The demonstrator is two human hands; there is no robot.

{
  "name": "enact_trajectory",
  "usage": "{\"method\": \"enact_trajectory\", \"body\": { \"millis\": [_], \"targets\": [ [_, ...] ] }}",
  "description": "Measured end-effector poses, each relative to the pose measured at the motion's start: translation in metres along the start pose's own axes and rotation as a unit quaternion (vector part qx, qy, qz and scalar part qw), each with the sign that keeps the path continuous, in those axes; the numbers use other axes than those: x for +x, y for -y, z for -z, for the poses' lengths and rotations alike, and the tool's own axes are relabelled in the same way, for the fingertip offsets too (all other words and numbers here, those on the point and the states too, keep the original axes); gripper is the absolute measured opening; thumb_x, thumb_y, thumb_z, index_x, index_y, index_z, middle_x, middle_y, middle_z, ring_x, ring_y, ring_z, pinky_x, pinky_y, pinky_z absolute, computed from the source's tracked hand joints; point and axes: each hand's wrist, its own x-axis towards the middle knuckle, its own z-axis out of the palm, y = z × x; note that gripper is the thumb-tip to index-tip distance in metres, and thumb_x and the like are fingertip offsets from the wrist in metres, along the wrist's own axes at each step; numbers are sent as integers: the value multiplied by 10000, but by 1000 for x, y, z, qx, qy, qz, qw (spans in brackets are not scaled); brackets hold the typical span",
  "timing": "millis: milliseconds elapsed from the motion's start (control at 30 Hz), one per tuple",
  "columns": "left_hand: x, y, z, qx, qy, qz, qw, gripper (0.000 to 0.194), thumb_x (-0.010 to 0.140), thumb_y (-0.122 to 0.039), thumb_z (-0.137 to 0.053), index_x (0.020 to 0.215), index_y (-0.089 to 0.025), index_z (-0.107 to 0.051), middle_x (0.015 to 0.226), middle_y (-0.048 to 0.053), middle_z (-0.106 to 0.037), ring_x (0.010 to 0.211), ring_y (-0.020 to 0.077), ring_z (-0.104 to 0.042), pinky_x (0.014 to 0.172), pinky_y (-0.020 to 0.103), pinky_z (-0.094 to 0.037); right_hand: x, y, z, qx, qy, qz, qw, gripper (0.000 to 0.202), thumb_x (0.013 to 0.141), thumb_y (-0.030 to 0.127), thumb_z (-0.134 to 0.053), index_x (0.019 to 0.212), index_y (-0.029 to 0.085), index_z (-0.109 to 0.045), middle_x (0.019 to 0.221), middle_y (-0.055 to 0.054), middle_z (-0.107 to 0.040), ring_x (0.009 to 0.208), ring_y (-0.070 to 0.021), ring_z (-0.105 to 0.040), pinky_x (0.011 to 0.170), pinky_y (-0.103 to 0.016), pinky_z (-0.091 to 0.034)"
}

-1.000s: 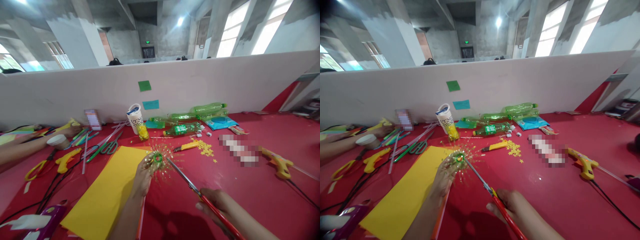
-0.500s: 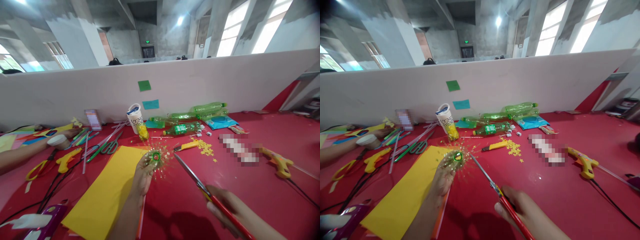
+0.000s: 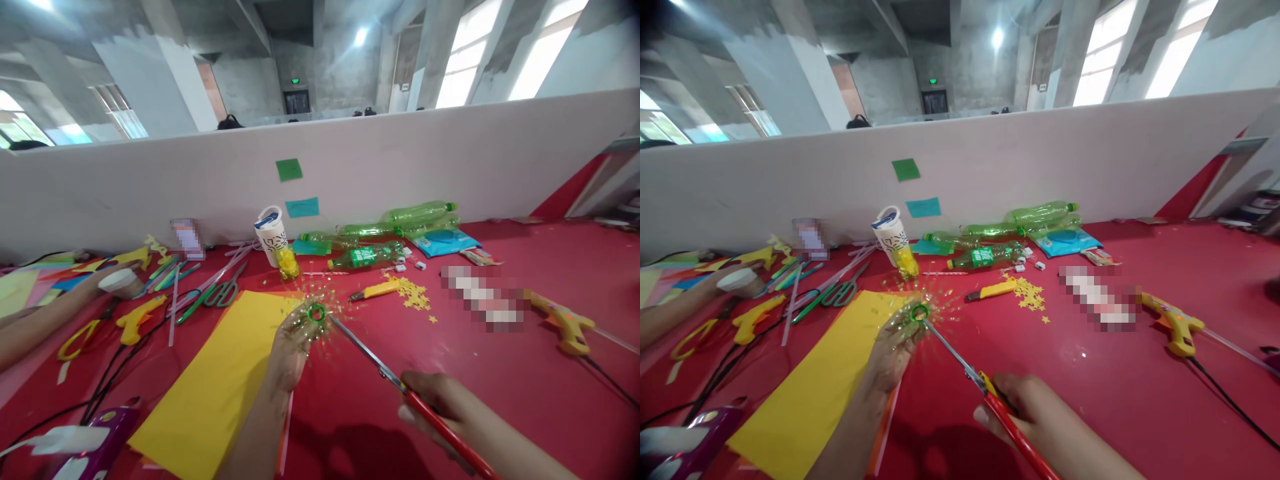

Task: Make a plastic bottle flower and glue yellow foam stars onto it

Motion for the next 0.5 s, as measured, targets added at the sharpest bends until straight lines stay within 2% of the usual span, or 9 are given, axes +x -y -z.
{"method": "enact_trajectory", "body": {
  "millis": [233, 367, 500],
  "targets": [
    [1, 0, 4, 5, 7, 7, 1000, 445, 649, -133, -746, 1081, -212, -668, 935, 51, -731, 759, 183, -689, 710, 300, -546, -3, 0, 7, -10, -51, -5, 999, 376, 812, 538, -541, 742, 173, -598, 692, -4, -574, 646, -150, -502, 531, -208, -392],
    [2, 1, 7, 4, 17, 0, 1000, 435, 669, -138, -736, 1092, -210, -663, 976, 61, -725, 809, 191, -687, 743, 306, -544, -4, -3, 9, -21, -32, 2, 999, 358, 842, 512, -517, 758, 170, -579, 720, -4, -572, 652, -144, -490, 565, -220, -391],
    [3, 2, 7, 12, 14, 1, 1000, 440, 666, -144, -740, 1094, -208, -662, 1008, 73, -719, 821, 198, -688, 750, 313, -544, 0, -5, 10, -48, -6, 2, 999, 363, 864, 505, -496, 708, 178, -494, 705, 8, -538, 642, -131, -452, 566, -224, -357]
  ]
}}
